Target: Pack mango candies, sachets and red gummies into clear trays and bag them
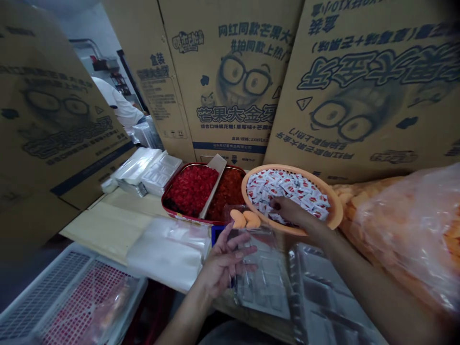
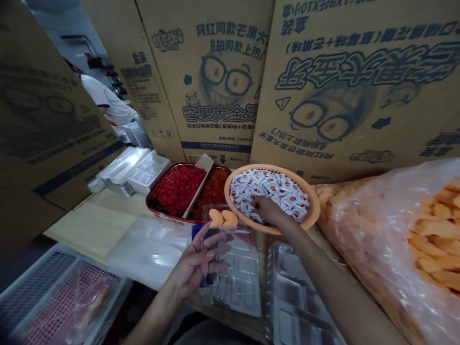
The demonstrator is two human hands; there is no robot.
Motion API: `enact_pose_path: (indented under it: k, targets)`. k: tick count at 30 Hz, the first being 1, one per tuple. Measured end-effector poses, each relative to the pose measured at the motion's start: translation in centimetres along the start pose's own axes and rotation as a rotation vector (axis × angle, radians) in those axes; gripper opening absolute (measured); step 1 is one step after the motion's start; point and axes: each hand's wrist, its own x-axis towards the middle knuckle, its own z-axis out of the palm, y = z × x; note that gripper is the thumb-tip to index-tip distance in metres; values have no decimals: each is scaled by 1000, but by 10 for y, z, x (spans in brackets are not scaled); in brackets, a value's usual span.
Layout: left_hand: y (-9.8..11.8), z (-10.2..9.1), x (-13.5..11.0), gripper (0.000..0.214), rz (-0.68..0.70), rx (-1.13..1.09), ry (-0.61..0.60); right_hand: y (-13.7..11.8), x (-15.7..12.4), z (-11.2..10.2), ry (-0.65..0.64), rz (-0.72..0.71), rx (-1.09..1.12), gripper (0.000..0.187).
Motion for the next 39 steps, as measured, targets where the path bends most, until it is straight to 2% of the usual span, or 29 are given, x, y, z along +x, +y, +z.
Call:
enact_pose_path:
  k: [3, 5, 8, 9, 11, 13, 15, 17, 20, 22, 24, 27, 28, 31, 34, 37, 39]
  targets:
    - [4, -2, 2, 80, 18, -29, -7, -1, -4, -12, 35, 39, -9, 14]
    - [6, -3, 3, 84, 38, -47, -12, -6, -12, -23, 159, 83, 24, 16]
    - [7, -6, 7, 90, 68, -63, -18, -27, -31, -32, 349, 116, 339, 20]
    - [7, -6, 8, 91, 81, -66, -19, -37, -39, -30, 340, 109, 494, 23]
    - [6, -6, 10, 90, 110, -71, -23, -60, -53, -21, 200, 83, 753, 26]
    - [6, -4, 10, 88, 138, -66, -24, -81, -63, -4, 79, 59, 849, 26]
    - [5, -2, 10, 87, 154, -53, -22, -96, -68, 15, 81, 1, 798, 22]
    - [5, 0, 10, 86, 162, -51, -8, -105, -69, 30, 145, -65, 656, 19]
    - [5, 1, 9, 87, 167, -77, 20, -108, -69, 38, 200, -134, 445, 17]
    - [6, 0, 8, 90, 160, -81, 23, -104, -68, 33, 202, -190, 365, 20]
    - [7, -2, 7, 93, 152, -70, 19, -90, -64, 22, 262, -233, 288, 23]
    - [12, -7, 5, 96, 153, -55, 29, -55, -51, 2, 419, -185, 57, 24]
    - [14, -9, 5, 96, 157, -53, 34, -42, -45, -3, 427, -140, -45, 22]
    - [19, -14, 3, 96, 166, -53, 37, -8, -31, -10, 270, -35, -263, 20]
    - [22, -18, 0, 96, 173, -49, 39, 9, -24, -4, 103, 36, -331, 23]
    - [25, -21, -2, 97, 176, -35, 49, 15, -20, 5, 34, 23, -319, 17]
    - [26, -24, -3, 96, 184, -29, 54, 18, -17, 9, 59, -20, -305, 13]
